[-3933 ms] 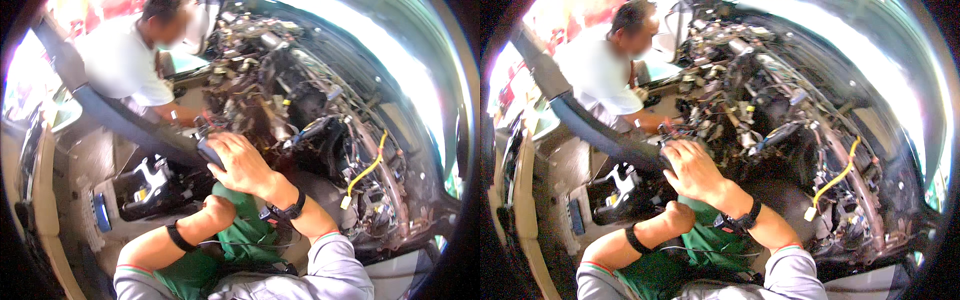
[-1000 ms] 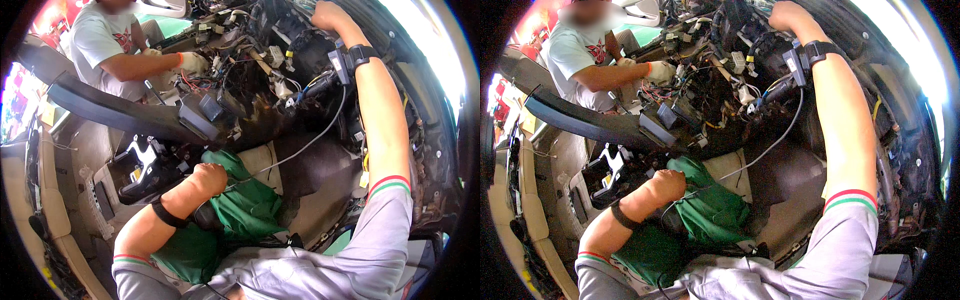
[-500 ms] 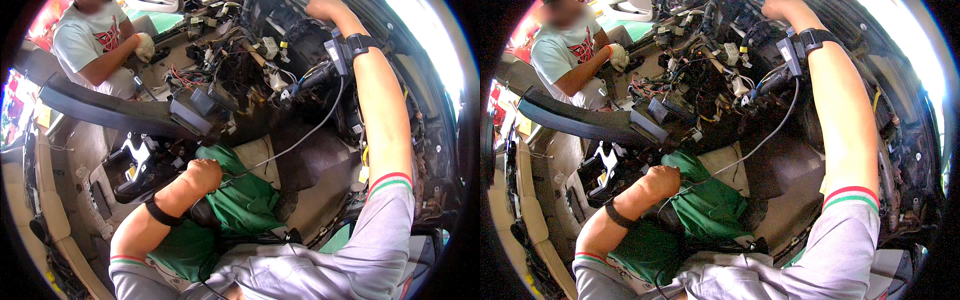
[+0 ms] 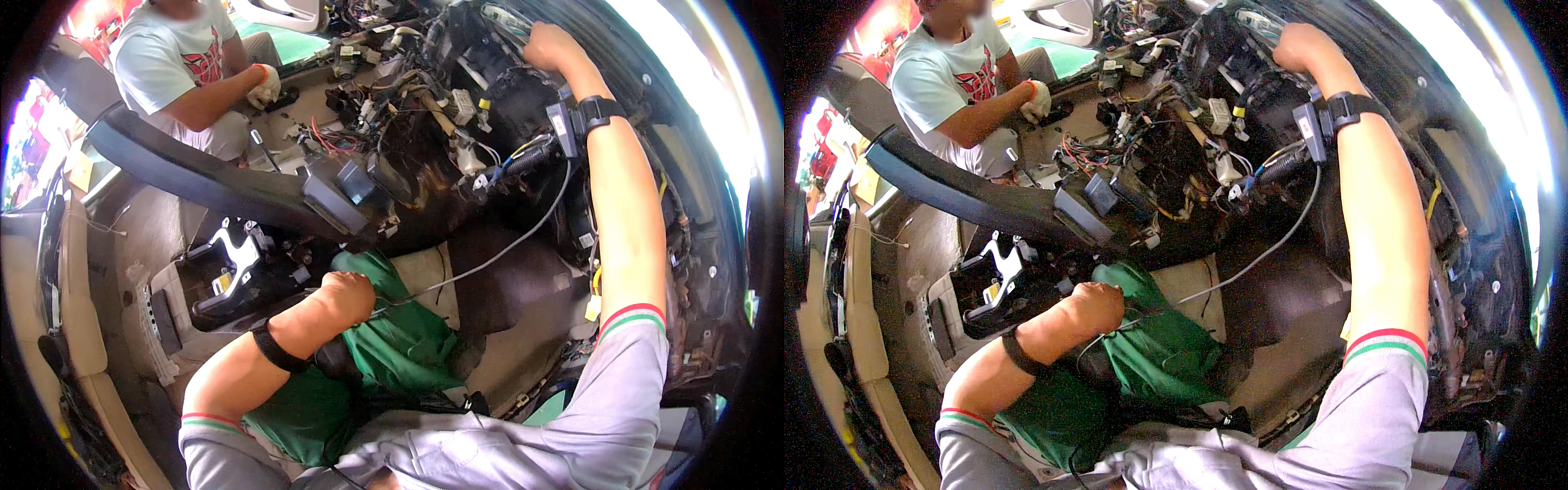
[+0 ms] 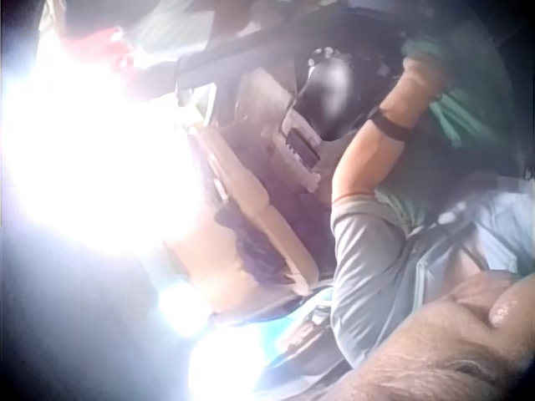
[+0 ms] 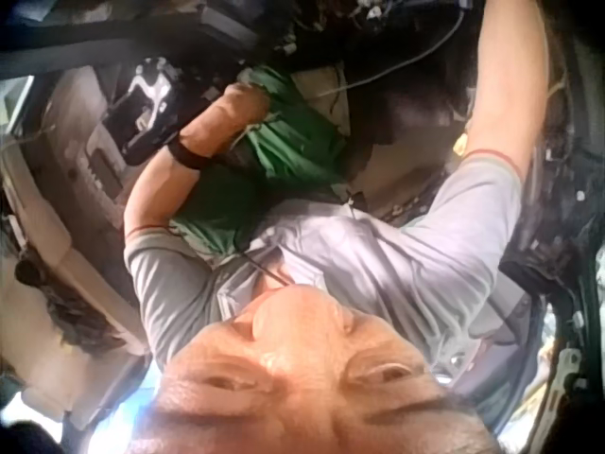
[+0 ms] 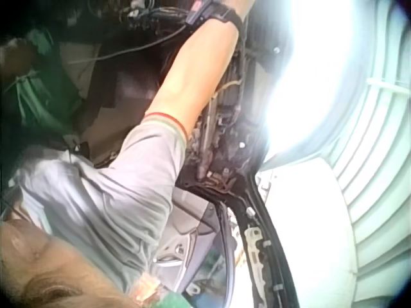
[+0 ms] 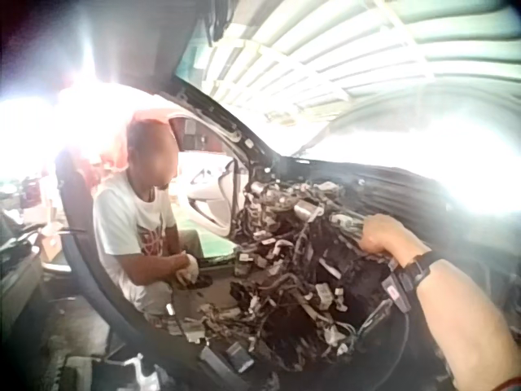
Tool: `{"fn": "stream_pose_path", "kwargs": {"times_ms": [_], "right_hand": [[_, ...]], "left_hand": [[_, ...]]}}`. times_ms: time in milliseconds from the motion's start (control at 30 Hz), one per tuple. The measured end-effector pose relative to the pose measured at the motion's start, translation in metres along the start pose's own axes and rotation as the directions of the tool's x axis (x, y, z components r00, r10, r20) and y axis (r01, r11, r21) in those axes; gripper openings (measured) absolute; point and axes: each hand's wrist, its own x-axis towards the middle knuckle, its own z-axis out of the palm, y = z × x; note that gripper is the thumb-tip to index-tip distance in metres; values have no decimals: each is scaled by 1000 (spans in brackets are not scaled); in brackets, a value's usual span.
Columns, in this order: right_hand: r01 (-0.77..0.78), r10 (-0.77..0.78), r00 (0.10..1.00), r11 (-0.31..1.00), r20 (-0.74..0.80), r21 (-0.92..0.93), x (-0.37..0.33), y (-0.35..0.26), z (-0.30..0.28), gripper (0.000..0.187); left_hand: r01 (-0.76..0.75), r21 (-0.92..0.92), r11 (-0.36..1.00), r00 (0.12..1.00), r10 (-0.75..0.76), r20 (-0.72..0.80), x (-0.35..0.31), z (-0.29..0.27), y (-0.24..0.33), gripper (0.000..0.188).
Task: The person removes wiring and plastic clips from a vehicle's exposed dashboard frame using a pry tool and pliers. They detach connectors and pull wires through the internal structure while another person works nearby.
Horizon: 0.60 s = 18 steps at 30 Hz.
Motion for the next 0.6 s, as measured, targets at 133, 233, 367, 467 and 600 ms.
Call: {"fn": "stream_pose_path", "kwargs": {"times_ms": [133,233,367,467,600], "right_hand": [[-33,33,999,999,40,18,0,-1,-2,29],[-48,47,997,999,56,9,-2,-3,-7,29],[-58,57,995,998,84,5,-4,-5,-11,30],[-117,112,987,992,118,38,-5,-6,-13,32],[-139,130,984,988,125,72,-9,-8,-19,34]], "left_hand": [[-40,26,999,999,41,-3,1,4,-1,24],[-37,39,999,999,37,6,-1,1,0,25],[-61,58,996,998,60,34,-3,-1,0,24],[-15,34,999,999,14,42,-4,-3,2,23],[-19,23,1000,999,18,44,-8,-10,3,22]]}}
